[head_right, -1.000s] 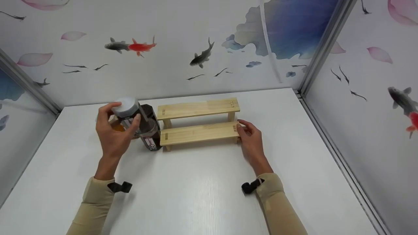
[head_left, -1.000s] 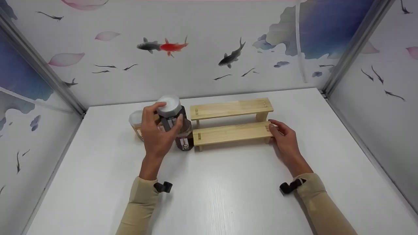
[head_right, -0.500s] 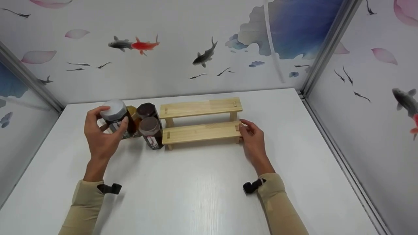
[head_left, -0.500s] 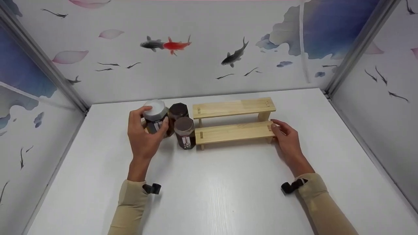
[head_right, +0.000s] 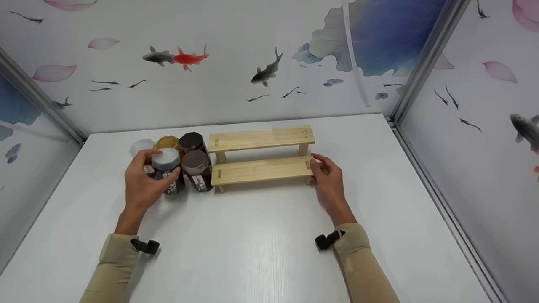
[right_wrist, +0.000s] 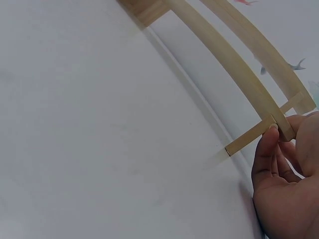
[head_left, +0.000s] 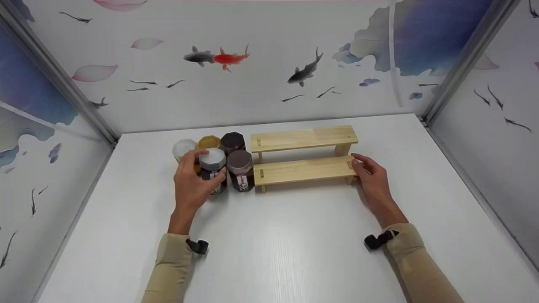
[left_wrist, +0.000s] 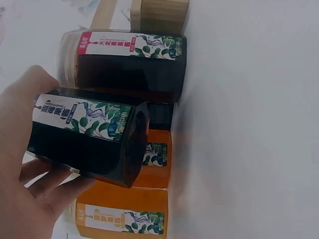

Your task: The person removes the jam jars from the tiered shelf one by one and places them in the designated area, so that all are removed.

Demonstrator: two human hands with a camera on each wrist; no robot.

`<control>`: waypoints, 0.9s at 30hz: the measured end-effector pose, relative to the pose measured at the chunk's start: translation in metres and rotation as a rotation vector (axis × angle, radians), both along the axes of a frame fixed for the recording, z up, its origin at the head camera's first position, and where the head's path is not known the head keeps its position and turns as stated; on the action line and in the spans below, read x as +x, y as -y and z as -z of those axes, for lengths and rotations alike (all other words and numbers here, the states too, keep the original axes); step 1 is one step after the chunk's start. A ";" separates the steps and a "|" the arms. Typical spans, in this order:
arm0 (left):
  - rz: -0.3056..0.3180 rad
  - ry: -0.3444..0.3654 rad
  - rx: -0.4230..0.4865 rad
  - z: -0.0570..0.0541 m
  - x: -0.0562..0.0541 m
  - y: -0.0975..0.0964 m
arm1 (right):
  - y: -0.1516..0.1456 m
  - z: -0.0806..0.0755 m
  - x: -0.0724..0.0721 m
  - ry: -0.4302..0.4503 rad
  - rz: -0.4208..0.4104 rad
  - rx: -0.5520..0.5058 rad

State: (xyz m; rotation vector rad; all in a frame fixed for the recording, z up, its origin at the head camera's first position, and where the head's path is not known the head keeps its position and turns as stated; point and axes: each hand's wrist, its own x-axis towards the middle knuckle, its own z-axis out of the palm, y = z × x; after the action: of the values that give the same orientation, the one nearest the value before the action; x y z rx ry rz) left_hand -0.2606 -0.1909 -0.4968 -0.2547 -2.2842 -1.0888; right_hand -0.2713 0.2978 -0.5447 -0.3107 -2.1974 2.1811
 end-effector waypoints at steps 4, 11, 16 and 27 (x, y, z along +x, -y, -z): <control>0.012 0.038 -0.026 0.004 -0.001 0.007 | 0.001 0.000 0.001 0.002 0.007 0.040; 0.093 0.100 -0.033 0.007 -0.003 0.015 | 0.002 -0.002 0.002 0.003 -0.002 0.032; 0.123 0.175 -0.073 0.000 -0.002 0.018 | 0.004 -0.002 0.001 0.004 -0.003 0.003; 0.012 0.205 -0.303 -0.022 0.005 0.018 | 0.006 -0.002 0.002 0.035 -0.021 -0.063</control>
State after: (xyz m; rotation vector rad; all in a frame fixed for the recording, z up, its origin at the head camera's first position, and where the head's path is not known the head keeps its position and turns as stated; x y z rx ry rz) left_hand -0.2553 -0.2093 -0.4744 -0.2868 -2.6341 -0.8014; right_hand -0.2694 0.2914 -0.5427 -0.3316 -2.1621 2.2761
